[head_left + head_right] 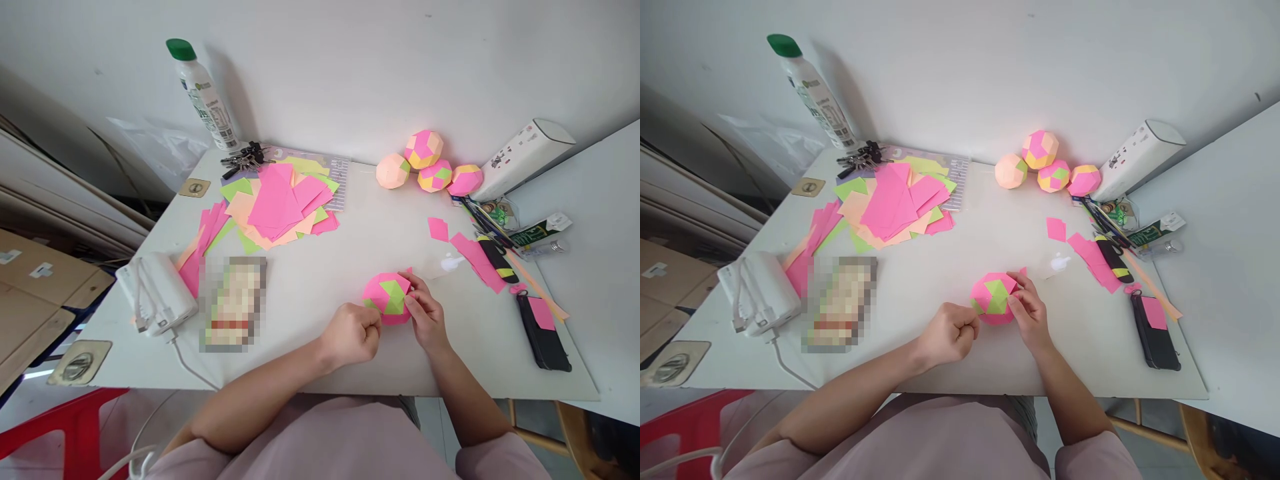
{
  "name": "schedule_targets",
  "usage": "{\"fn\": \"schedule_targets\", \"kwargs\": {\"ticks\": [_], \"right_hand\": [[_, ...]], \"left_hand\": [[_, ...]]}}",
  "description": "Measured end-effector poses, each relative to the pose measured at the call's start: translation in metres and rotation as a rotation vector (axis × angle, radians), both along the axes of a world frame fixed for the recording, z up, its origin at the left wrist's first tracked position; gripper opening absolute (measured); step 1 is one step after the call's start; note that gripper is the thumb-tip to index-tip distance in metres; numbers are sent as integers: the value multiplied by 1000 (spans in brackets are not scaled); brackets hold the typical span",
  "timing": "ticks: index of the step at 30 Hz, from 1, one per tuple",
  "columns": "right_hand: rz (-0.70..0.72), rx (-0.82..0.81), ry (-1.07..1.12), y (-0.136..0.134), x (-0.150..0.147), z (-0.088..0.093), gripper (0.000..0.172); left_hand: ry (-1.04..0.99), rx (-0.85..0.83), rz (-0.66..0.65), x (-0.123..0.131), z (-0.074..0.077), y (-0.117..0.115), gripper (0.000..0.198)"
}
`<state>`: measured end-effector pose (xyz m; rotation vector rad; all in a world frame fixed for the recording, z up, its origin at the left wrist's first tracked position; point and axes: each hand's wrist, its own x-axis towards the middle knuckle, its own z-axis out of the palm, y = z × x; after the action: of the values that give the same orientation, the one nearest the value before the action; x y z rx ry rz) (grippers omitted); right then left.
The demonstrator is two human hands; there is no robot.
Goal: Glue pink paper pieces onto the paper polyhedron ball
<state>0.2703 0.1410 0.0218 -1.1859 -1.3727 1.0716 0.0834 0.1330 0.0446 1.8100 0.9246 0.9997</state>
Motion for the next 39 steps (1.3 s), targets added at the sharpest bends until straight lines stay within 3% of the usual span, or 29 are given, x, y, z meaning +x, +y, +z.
{"fn": "schedule_targets", "kwargs": {"ticks": [20,23,27,33,36,39], "right_hand": [[-6,-3,-1,0,0,0,23],[-10,-1,-3,0,0,1,24],[-21,6,-11,-1,0,3,25],[-48,-19,-21,-2,1,3,25],[-57,-17,-17,-2,1,3,25],[-78,-13,-13,-2,0,3,25]], "left_hand": [[64,21,0,0,-5,-2,16],[111,78,74,0,-5,1,16],[224,179,282,-3,-2,10,16],[236,267,506,-5,-15,26,69],[247,274,479,-5,-24,30,88],[229,255,370,-4,-29,29,94]]}}
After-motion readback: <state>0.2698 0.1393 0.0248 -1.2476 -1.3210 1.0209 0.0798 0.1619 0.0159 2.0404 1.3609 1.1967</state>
